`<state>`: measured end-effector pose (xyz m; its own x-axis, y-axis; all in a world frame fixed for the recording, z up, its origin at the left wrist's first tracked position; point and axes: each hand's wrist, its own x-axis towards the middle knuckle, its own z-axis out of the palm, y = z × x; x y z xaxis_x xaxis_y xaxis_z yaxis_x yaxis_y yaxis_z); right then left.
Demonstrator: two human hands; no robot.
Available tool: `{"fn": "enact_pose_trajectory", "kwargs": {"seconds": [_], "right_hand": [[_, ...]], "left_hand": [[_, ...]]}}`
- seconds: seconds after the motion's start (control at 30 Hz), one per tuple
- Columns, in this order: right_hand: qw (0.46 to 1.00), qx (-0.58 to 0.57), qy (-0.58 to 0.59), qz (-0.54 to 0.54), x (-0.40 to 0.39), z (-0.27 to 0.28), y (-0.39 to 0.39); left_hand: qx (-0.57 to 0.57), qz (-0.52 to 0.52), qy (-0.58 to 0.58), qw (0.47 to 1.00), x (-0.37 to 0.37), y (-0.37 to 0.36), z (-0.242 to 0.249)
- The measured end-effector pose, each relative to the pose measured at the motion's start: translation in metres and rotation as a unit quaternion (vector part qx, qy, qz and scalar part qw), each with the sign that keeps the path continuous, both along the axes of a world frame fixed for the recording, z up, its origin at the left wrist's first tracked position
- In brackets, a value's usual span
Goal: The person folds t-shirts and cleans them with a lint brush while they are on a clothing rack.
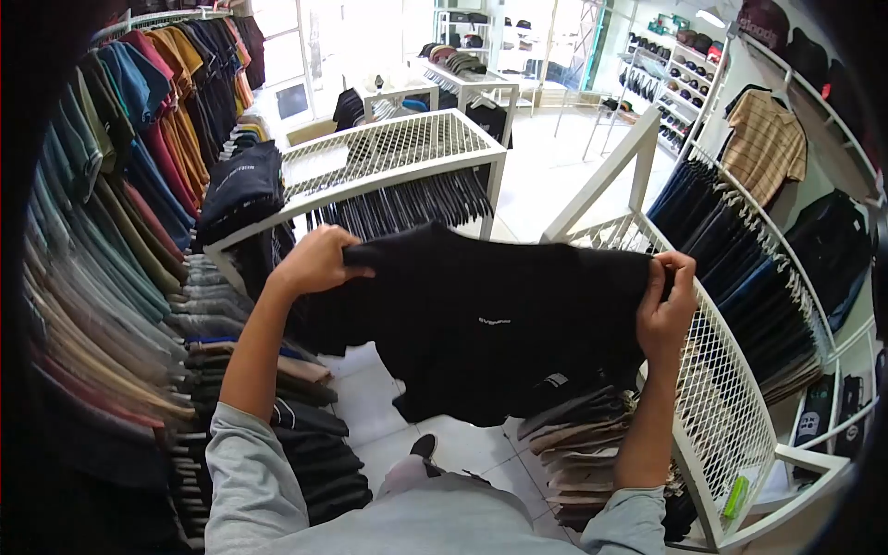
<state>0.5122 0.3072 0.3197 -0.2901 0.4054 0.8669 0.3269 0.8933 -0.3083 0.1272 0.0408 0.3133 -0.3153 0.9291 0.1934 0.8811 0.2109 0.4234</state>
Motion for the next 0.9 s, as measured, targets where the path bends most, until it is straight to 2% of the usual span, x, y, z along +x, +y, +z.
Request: {"fn": "enact_pose_trajectory", "kwargs": {"seconds": [0.1, 0.17, 0.27, 0.33, 0.6, 0.67, 0.73, 0.8, 0.87, 0.9], "right_hand": [[1.000, 0.001, -0.012, -0.010, -0.020, -0.001, -0.009], [1.000, 0.011, -0.020, -0.010, -0.029, -0.001, -0.014], [0.999, -0.018, 0.013, -0.037, -0.025, 0.005, -0.022], [0.998, -0.011, 0.019, -0.056, -0.021, 0.002, -0.028], [0.987, -0.031, 0.009, -0.154, 0.011, -0.013, -0.064], [0.984, -0.038, 0.014, -0.176, 0.020, -0.018, -0.074], [0.987, -0.009, 0.024, -0.158, 0.026, -0.018, -0.077], [0.977, -0.119, -0.010, -0.177, 0.029, -0.021, -0.102], [0.979, -0.115, -0.024, -0.167, 0.029, -0.033, -0.109], [0.979, -0.168, -0.015, -0.114, 0.029, -0.040, -0.111]], "left_hand": [[-0.035, 0.021, -0.037, 0.999, -0.033, 0.000, -0.014], [-0.054, 0.032, 0.040, 0.997, -0.050, 0.007, -0.023], [-0.031, 0.018, 0.041, 0.999, -0.091, 0.027, -0.044], [-0.023, 0.002, 0.064, 0.998, -0.092, 0.041, -0.038], [0.117, 0.023, 0.143, 0.982, -0.094, 0.125, -0.029], [0.160, 0.057, 0.175, 0.970, -0.087, 0.144, -0.025], [0.170, 0.080, 0.171, 0.967, -0.067, 0.155, -0.003], [0.124, 0.095, 0.113, 0.981, -0.059, 0.165, 0.006], [0.151, 0.081, 0.095, 0.981, -0.065, 0.182, -0.003], [0.193, 0.053, 0.025, 0.979, -0.069, 0.193, -0.006]]}}
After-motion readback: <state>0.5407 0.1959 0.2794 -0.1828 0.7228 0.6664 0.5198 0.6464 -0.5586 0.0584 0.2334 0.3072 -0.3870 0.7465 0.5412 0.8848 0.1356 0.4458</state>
